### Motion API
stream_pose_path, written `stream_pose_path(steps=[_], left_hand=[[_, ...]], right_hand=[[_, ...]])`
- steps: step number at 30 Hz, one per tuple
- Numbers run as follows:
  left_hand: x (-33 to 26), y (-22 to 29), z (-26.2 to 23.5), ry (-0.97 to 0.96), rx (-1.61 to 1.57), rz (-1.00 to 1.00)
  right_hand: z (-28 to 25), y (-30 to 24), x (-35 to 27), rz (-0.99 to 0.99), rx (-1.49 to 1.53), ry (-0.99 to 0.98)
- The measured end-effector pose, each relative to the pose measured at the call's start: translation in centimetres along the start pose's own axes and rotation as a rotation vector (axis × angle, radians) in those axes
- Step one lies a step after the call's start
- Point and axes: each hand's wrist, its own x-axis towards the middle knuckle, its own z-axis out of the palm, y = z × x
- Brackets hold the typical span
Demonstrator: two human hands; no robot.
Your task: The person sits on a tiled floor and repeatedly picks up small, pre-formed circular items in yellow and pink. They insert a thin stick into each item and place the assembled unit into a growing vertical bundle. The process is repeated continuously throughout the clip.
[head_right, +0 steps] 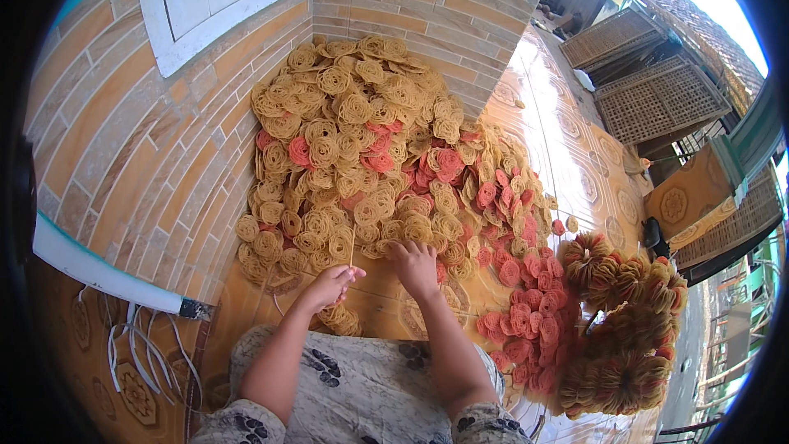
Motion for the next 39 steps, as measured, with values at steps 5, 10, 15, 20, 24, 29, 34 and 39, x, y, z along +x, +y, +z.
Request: stream_pose_path(steps=[5,10,15,20,24,29,34,39], left_hand=[[0.9,-0.5,2.0,-0.012,0.133,0.144],[0.5,0.1,1.7,0.073,0.355,0.18],[0.3,0.2,1.9,0.083,0.405,0.269],[0.5,0.0,1.9,0.087,0.496,0.205],[0.6,-0.2,1.9,0.1,0.441,0.217],[0.2,0.3,1.8,0.125,0.405,0.248],[-0.2,0.9,2.5,-0.045,0.515,0.226],[-0.4,0.6,3.0,-0.066,0.455,0.244]], right_hand=[[-1.4,2.5,0.9,0.54,0.764,-0.081],[-2.5,2.1,0.8,0.729,1.377,-0.261],[-3.0,1.4,0.7,0.694,1.4,-0.342],[-3.9,0.4,1.0,0.592,1.285,-0.354],[-4.6,-0.4,0.9,0.069,0.662,-0.127],[-5.4,0.9,1.5,0.363,1.104,-0.038],[-5.5,1.7,1.2,0.574,1.646,-0.136],[-5.5,1.1,1.3,0.525,1.591,-0.191]])
